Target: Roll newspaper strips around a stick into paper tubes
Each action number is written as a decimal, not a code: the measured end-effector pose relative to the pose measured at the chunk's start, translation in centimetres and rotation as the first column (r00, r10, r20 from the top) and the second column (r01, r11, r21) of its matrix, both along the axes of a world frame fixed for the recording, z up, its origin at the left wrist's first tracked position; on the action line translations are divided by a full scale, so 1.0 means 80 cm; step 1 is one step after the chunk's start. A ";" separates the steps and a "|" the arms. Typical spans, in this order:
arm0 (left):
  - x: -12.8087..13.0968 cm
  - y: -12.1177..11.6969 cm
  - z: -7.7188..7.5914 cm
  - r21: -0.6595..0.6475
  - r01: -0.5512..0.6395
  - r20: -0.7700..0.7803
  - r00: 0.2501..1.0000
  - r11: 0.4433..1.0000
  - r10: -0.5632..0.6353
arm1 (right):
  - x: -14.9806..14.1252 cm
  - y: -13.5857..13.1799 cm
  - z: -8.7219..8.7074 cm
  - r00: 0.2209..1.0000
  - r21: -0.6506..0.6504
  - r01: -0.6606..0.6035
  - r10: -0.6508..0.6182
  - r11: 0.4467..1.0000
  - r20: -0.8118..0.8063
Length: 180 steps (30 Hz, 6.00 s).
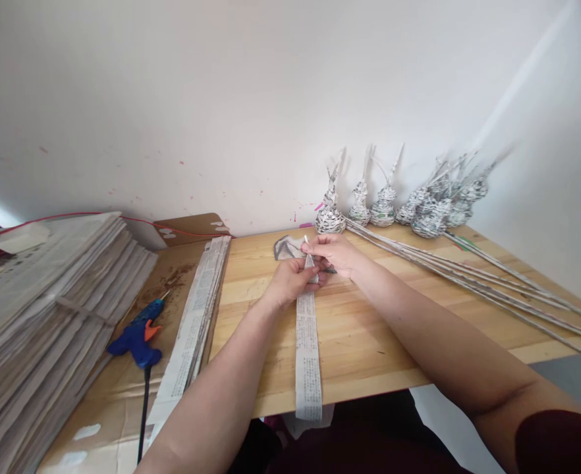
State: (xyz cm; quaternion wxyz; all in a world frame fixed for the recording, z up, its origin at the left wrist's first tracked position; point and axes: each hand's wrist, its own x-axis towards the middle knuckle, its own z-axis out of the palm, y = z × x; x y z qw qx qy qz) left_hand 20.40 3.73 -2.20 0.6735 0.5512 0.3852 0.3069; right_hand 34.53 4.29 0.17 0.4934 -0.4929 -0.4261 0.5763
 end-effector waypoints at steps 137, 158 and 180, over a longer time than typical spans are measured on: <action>-0.001 -0.004 0.000 -0.029 0.083 0.024 0.996 0.996 -0.082 | 0.002 0.000 -0.004 0.999 0.050 -0.004 0.002 0.999 0.050; -0.002 0.000 -0.007 0.008 0.074 0.022 0.997 0.997 -0.074 | 0.007 0.001 -0.006 0.989 0.065 -0.108 0.100 0.992 0.109; -0.003 0.000 -0.006 0.016 0.103 0.034 0.994 0.995 -0.103 | 0.012 0.001 -0.003 0.980 0.082 -0.171 0.161 0.982 0.120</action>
